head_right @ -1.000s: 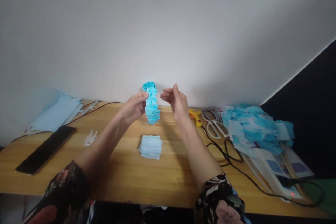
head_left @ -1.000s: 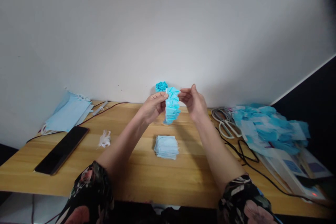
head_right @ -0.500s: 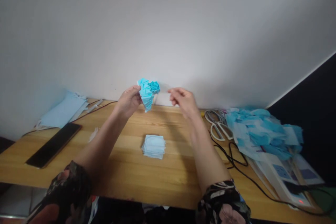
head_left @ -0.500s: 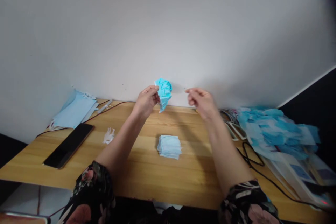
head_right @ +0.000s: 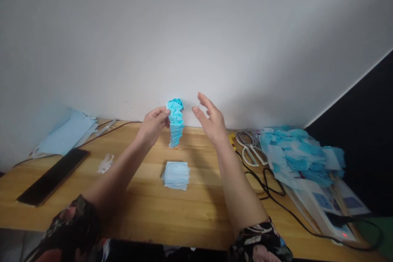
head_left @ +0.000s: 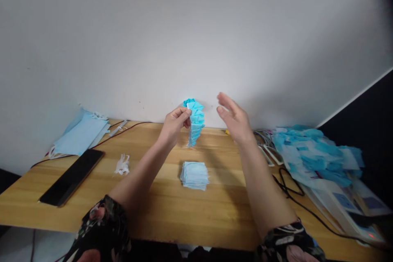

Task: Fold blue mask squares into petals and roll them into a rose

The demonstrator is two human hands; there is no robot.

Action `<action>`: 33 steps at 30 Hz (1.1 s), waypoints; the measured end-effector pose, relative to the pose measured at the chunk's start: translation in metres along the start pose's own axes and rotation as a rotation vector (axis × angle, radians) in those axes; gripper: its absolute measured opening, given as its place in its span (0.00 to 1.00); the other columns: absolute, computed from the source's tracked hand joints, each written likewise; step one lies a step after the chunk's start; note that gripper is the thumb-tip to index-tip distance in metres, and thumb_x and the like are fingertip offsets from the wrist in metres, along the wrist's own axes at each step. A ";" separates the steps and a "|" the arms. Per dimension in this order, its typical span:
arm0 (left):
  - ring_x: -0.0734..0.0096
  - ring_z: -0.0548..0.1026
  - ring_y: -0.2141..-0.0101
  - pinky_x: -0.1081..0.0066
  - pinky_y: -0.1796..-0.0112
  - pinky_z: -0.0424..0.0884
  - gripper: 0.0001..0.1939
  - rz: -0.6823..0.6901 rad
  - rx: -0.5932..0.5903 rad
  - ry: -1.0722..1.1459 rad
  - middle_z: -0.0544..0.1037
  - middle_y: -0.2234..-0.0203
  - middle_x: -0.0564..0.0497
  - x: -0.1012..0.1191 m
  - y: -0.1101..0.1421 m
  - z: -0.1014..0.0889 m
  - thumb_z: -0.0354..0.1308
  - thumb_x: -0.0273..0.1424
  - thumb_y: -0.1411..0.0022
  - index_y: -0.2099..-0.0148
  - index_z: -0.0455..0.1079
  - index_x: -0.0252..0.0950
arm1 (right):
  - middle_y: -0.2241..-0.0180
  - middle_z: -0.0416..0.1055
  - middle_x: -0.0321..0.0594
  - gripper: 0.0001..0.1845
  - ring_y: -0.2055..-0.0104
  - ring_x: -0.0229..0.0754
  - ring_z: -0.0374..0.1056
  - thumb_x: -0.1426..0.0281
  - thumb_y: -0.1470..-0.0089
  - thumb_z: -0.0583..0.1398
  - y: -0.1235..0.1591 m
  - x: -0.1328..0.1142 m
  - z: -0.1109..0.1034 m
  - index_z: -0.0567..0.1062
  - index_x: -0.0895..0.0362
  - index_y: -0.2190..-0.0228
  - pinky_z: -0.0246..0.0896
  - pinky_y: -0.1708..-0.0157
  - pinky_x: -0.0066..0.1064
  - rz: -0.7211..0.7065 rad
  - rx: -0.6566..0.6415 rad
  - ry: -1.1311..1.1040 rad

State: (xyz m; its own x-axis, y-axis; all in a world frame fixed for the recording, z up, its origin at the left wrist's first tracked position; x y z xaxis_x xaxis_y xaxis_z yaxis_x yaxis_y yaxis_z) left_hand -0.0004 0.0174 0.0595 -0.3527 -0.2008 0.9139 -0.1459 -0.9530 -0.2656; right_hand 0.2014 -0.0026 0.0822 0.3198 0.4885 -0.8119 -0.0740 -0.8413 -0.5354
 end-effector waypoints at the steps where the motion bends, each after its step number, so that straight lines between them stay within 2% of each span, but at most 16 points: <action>1: 0.78 0.66 0.78 0.75 0.73 0.64 0.18 0.009 0.000 -0.022 0.69 0.82 0.56 0.000 0.001 0.002 0.68 0.44 0.49 0.71 0.70 0.35 | 0.42 0.72 0.47 0.33 0.40 0.50 0.67 0.49 0.46 0.63 0.001 0.001 0.006 0.72 0.51 0.43 0.60 0.40 0.47 0.028 -0.054 -0.049; 4: 0.77 0.67 0.78 0.74 0.72 0.65 0.17 0.037 0.006 -0.079 0.70 0.82 0.55 0.001 0.006 0.007 0.67 0.44 0.48 0.70 0.70 0.35 | 0.52 0.77 0.46 0.32 0.50 0.47 0.72 0.47 0.49 0.64 0.005 0.000 0.021 0.75 0.55 0.50 0.65 0.45 0.42 0.084 -0.132 -0.140; 7: 0.77 0.67 0.77 0.74 0.72 0.65 0.17 0.048 0.000 -0.095 0.70 0.82 0.55 0.002 0.009 0.011 0.67 0.43 0.48 0.70 0.71 0.35 | 0.58 0.77 0.43 0.28 0.57 0.43 0.72 0.49 0.51 0.65 0.007 -0.005 0.028 0.76 0.56 0.56 0.67 0.53 0.37 0.106 -0.154 -0.187; 13: 0.78 0.67 0.77 0.75 0.72 0.65 0.17 0.050 -0.046 -0.091 0.70 0.80 0.56 0.001 0.011 0.015 0.67 0.43 0.48 0.70 0.71 0.34 | 0.74 0.71 0.34 0.17 0.70 0.36 0.65 0.56 0.52 0.66 0.009 -0.008 0.030 0.75 0.57 0.70 0.63 0.67 0.30 0.136 -0.174 -0.143; 16: 0.78 0.66 0.77 0.75 0.72 0.65 0.17 0.036 -0.075 -0.067 0.70 0.80 0.55 0.000 0.010 0.014 0.68 0.42 0.48 0.71 0.71 0.33 | 0.77 0.68 0.32 0.14 0.73 0.35 0.63 0.58 0.52 0.65 0.010 -0.008 0.029 0.73 0.57 0.74 0.60 0.69 0.29 0.131 -0.153 -0.094; 20: 0.78 0.66 0.77 0.75 0.72 0.65 0.17 0.031 -0.071 -0.055 0.70 0.81 0.55 0.000 0.009 0.013 0.68 0.42 0.49 0.72 0.71 0.33 | 0.74 0.72 0.35 0.14 0.69 0.38 0.67 0.58 0.49 0.63 0.009 -0.009 0.025 0.76 0.57 0.73 0.63 0.66 0.30 0.105 -0.182 -0.086; 23: 0.78 0.67 0.77 0.75 0.72 0.65 0.17 0.032 -0.049 -0.081 0.71 0.81 0.55 0.001 0.009 0.013 0.68 0.42 0.50 0.72 0.71 0.33 | 0.63 0.78 0.39 0.18 0.58 0.42 0.72 0.55 0.46 0.61 0.008 -0.010 0.022 0.80 0.56 0.63 0.66 0.55 0.34 0.080 -0.178 -0.128; 25: 0.78 0.67 0.78 0.75 0.73 0.65 0.16 0.029 -0.043 -0.116 0.71 0.81 0.55 0.000 0.010 0.016 0.67 0.42 0.50 0.72 0.71 0.33 | 0.58 0.78 0.40 0.21 0.55 0.43 0.72 0.54 0.46 0.62 0.007 -0.009 0.022 0.79 0.55 0.57 0.66 0.51 0.36 0.088 -0.155 -0.141; 29: 0.78 0.67 0.78 0.75 0.73 0.64 0.15 0.042 -0.048 -0.174 0.71 0.81 0.56 -0.004 0.011 0.021 0.66 0.41 0.50 0.72 0.71 0.33 | 0.61 0.77 0.40 0.25 0.60 0.42 0.72 0.57 0.49 0.64 0.008 -0.003 0.029 0.77 0.56 0.52 0.68 0.56 0.36 0.095 -0.154 -0.142; 33: 0.78 0.67 0.78 0.75 0.73 0.64 0.15 0.059 -0.062 -0.221 0.71 0.80 0.55 -0.007 0.013 0.023 0.65 0.41 0.49 0.72 0.71 0.34 | 0.66 0.74 0.37 0.23 0.64 0.40 0.70 0.62 0.49 0.64 0.010 -0.002 0.033 0.77 0.56 0.52 0.68 0.61 0.34 0.063 -0.127 -0.116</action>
State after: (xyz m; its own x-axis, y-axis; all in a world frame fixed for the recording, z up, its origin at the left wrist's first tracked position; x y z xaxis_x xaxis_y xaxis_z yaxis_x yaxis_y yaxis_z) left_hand 0.0212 0.0013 0.0570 -0.1523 -0.3067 0.9396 -0.1902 -0.9238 -0.3323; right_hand 0.1690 -0.0042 0.0709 0.2063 0.4511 -0.8683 0.0317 -0.8900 -0.4549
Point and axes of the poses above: each hand's wrist, its own y-axis away from the middle knuckle, its own z-axis out of the palm, x = y × z, the point moved 1 cm from there along -y, towards the middle knuckle
